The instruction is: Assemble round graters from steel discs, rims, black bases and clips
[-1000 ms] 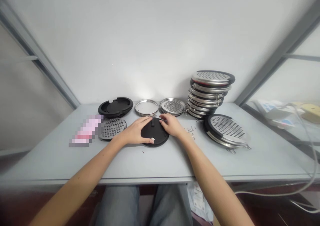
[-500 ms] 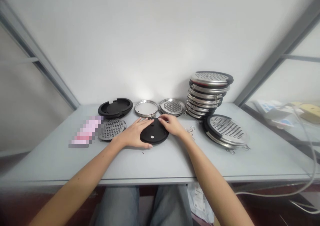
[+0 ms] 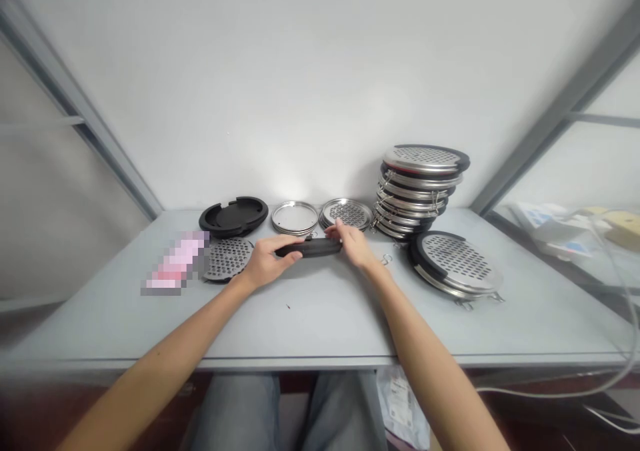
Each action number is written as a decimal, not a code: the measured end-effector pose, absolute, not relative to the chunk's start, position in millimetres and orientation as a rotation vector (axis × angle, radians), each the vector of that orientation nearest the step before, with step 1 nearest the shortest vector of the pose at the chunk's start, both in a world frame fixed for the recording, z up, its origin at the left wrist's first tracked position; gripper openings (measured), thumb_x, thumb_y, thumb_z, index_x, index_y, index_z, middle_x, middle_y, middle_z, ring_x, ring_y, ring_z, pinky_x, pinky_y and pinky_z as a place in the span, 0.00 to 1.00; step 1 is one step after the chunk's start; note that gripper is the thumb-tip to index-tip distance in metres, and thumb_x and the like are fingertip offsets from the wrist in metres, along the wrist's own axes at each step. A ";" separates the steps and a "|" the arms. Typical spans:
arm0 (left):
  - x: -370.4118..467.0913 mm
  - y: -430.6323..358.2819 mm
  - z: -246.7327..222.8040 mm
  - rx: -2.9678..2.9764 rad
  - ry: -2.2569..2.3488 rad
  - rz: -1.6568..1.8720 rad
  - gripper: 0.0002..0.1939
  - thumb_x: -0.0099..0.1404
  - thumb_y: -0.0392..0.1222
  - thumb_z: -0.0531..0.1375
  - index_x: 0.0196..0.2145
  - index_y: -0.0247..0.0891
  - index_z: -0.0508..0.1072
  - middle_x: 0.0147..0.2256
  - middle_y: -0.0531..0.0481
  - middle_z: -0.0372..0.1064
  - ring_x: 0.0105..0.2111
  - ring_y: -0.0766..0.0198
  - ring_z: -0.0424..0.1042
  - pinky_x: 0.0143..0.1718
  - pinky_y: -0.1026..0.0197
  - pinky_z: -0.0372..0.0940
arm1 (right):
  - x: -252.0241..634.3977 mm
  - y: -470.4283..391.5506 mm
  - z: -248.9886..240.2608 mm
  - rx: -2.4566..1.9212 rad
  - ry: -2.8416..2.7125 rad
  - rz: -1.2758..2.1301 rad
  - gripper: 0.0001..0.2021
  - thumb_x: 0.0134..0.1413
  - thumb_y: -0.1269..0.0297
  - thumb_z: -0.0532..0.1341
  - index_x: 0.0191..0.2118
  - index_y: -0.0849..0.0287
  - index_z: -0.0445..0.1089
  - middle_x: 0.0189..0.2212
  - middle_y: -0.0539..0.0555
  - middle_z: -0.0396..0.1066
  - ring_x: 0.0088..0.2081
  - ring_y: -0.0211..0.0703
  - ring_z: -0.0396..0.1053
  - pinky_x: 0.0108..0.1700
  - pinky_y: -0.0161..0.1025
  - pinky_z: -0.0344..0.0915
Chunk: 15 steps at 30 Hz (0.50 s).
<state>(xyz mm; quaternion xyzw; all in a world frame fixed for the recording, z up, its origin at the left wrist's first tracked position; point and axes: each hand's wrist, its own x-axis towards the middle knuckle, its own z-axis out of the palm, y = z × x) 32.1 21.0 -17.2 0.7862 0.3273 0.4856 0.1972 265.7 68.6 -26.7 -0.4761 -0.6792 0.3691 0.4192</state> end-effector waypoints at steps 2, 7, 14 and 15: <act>32.3 24.1 -16.0 2.026 1.008 1.414 0.17 0.63 0.52 0.61 0.41 0.36 0.78 0.41 0.44 0.77 0.42 0.56 0.75 0.46 0.56 0.68 | 265.0 65.3 -23.8 -1.045 -1.728 0.890 0.34 0.59 0.36 0.43 0.43 0.60 0.75 0.44 0.59 0.75 0.49 0.53 0.70 0.55 0.50 0.61; 30.7 33.8 -13.9 1.698 1.104 1.582 0.21 0.63 0.57 0.58 0.32 0.34 0.78 0.28 0.49 0.74 0.30 0.61 0.72 0.33 0.61 0.66 | 255.3 60.3 -22.7 -0.889 -1.740 0.900 0.26 0.45 0.48 0.67 0.48 0.57 0.71 0.45 0.56 0.74 0.48 0.51 0.70 0.54 0.48 0.64; 30.2 35.6 -14.2 1.687 1.046 1.545 0.21 0.63 0.57 0.58 0.38 0.34 0.74 0.31 0.47 0.73 0.33 0.59 0.73 0.36 0.59 0.68 | 249.2 59.9 -22.2 -0.932 -1.563 0.897 0.17 0.44 0.52 0.68 0.39 0.58 0.75 0.35 0.52 0.76 0.38 0.47 0.72 0.43 0.43 0.68; 30.1 35.2 -15.1 1.730 1.053 1.530 0.22 0.62 0.56 0.60 0.43 0.35 0.73 0.37 0.45 0.74 0.37 0.57 0.73 0.40 0.57 0.68 | 250.0 59.6 -21.3 -0.956 -1.547 0.886 0.17 0.45 0.51 0.67 0.38 0.58 0.75 0.34 0.52 0.76 0.37 0.46 0.72 0.42 0.42 0.68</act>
